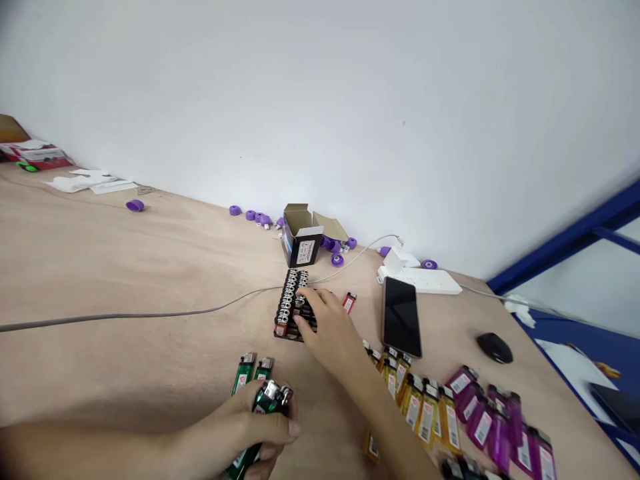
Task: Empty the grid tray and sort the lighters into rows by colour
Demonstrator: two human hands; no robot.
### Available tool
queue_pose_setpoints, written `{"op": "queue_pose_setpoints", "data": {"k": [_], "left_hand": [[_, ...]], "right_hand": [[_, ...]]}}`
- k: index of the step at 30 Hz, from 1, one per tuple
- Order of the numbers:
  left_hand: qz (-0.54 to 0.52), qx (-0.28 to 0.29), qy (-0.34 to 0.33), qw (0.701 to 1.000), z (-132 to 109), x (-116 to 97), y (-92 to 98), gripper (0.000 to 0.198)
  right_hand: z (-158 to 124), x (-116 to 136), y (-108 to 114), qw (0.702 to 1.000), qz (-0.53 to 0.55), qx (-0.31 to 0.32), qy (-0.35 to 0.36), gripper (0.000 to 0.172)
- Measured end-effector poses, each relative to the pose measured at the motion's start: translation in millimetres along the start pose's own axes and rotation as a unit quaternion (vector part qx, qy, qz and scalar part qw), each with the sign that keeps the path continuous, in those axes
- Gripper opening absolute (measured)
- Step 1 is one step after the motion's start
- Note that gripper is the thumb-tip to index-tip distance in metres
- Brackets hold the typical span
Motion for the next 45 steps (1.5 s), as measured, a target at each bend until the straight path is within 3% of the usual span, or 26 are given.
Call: {"op": "queue_pose_setpoints", "data": {"k": [6, 11, 17, 21, 25, 29, 32, 35, 38, 41, 45], "left_hand": [[0.058, 0.0, -0.021, 0.998, 6.1, -1.9, 3.7, 0.018], [0.075, 0.002, -0.022, 0.997, 8.0, -4.1, 4.6, 0.017], [0.051, -0.008, -0.005, 0.999, 7.6, 0.3, 6.0, 0.019], [0.03, -0.023, 0.004, 0.999, 6.1, 1.4, 7.1, 0.021], [-0.029, -0.038, 0.024, 0.999, 4.4, 2.1, 10.5, 0.035], [-0.136, -0.045, -0.012, 0.99, 6.0, -8.8, 14.5, 0.049], [-0.18, -0.022, -0.062, 0.981, 6.0, -21.4, 11.3, 0.053], [-0.189, 0.037, -0.066, 0.979, 4.5, -24.0, -0.3, 0.058], [-0.183, 0.05, -0.038, 0.981, 4.3, -16.0, -2.4, 0.058], [-0.164, 0.042, -0.02, 0.985, 4.8, -8.8, 1.2, 0.055], [-0.114, 0.043, -0.032, 0.992, 3.1, -13.0, 5.1, 0.049]], "right_hand": [[10.3, 0.5, -13.2, 0.998, -0.058, 0.034, -0.006, 0.034], [14.5, 2.8, -11.7, 0.997, -0.059, 0.048, 0.019, 0.028], [14.3, 4.6, -4.3, 0.997, -0.074, 0.035, 0.002, 0.026], [15.7, 7.6, 14.6, 0.998, -0.068, 0.007, 0.008, 0.025], [9.7, 12.8, 54.7, 1.0, -0.013, -0.006, 0.002, 0.016], [-7.7, 23.5, 74.3, 0.988, 0.116, 0.098, -0.031, 0.015], [-20.5, 40.9, 63.1, 0.963, 0.189, 0.187, -0.034, 0.018], [-26.3, 54.6, 36.4, 0.948, 0.203, 0.241, -0.04, 0.018], [-25.0, 61.9, 14.7, 0.949, 0.194, 0.246, -0.035, 0.018], [-21.8, 65.2, 8.7, 0.959, 0.172, 0.224, -0.007, 0.025], [-25.6, 67.8, 3.2, 0.942, 0.208, 0.263, 0.026, 0.039]]}}
Point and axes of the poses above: each hand's wrist, its own z-axis towards the middle knuckle, its own y-axis out of the back of the hand, x = y × z, the point moved 9 cm from there along z, towards the middle knuckle, and after that the axes turned 2 degrees about -x, right-handed, at the moved point
